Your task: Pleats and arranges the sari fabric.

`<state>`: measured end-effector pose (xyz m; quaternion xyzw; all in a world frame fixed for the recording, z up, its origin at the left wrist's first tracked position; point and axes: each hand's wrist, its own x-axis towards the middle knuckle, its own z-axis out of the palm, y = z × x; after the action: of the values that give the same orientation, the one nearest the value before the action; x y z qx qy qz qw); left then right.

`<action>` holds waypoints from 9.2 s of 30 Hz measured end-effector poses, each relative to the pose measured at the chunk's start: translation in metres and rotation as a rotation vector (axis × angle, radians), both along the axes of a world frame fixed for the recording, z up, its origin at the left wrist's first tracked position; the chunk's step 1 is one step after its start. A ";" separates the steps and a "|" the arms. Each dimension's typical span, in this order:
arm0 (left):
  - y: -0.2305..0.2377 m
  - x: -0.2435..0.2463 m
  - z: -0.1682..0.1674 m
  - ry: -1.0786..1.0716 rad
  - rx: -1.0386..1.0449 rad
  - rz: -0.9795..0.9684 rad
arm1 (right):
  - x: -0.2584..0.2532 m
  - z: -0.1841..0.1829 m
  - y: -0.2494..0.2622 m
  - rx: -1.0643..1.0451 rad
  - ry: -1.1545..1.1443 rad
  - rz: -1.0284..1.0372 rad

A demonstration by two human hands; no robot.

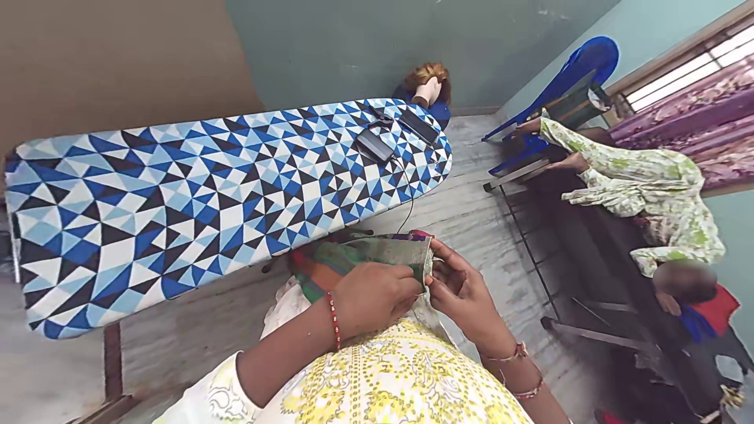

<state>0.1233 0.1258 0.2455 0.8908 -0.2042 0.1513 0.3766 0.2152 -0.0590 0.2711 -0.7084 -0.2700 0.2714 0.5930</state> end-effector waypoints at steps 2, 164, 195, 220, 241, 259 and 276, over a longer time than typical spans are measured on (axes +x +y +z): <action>0.002 -0.002 0.001 0.006 0.016 0.013 | -0.002 0.000 0.005 0.003 -0.017 0.018; 0.049 -0.014 -0.038 0.237 -0.630 -0.270 | 0.033 0.023 0.017 -0.133 0.329 0.283; 0.041 0.040 -0.044 0.063 -0.718 0.140 | 0.030 0.018 0.012 -0.108 0.299 0.171; 0.031 0.050 -0.039 -0.047 -0.659 0.346 | 0.032 0.016 0.007 -0.209 -0.215 0.240; -0.012 0.018 -0.035 -0.061 -0.556 0.268 | 0.018 0.009 0.012 -0.182 -0.136 0.023; -0.012 0.018 -0.031 0.001 -0.544 0.305 | 0.023 0.002 0.022 -0.090 -0.117 -0.009; -0.016 0.020 -0.029 0.047 -0.561 0.390 | 0.022 0.002 0.033 0.041 0.002 -0.080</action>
<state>0.1429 0.1095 0.2168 0.7781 0.0285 0.2501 0.5756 0.2375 -0.0258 0.2735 -0.7060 -0.2465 0.2427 0.6180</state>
